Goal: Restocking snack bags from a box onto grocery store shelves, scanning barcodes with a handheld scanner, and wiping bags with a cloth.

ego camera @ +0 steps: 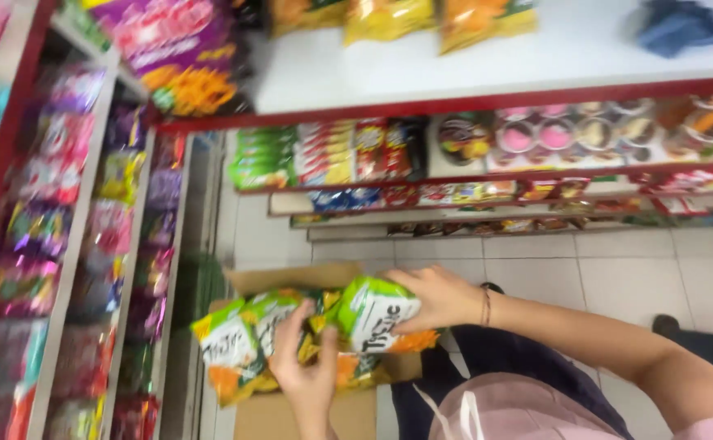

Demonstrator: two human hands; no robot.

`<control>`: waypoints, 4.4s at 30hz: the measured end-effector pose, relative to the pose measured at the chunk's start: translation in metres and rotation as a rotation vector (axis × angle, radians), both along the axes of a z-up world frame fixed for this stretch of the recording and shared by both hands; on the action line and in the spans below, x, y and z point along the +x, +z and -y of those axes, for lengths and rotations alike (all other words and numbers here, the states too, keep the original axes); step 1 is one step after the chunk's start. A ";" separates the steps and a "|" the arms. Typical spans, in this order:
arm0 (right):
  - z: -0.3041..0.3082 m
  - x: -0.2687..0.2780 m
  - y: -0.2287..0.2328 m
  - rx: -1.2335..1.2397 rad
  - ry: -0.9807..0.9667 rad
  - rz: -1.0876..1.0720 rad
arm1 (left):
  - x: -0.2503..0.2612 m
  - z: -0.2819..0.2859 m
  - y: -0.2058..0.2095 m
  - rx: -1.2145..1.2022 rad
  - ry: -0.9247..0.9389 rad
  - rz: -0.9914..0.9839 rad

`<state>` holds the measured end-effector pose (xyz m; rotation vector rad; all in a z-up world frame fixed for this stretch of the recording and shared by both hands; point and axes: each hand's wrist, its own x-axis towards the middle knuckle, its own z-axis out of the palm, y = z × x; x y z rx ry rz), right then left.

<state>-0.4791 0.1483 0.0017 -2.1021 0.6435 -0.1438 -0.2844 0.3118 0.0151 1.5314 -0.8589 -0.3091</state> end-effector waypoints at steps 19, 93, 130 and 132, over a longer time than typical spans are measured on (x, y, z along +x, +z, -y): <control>0.064 -0.207 0.054 0.034 -0.474 0.059 | -0.178 0.188 0.080 0.036 -0.647 0.035; 0.167 -0.183 0.088 0.929 -0.525 0.753 | -0.229 0.159 0.035 -0.113 -0.383 0.876; 0.170 -0.188 0.107 1.251 -0.303 0.909 | -0.228 0.134 -0.052 -0.041 -0.449 0.994; 0.174 -0.191 0.107 1.231 -0.328 0.965 | -0.229 0.127 -0.075 -0.056 -0.443 0.925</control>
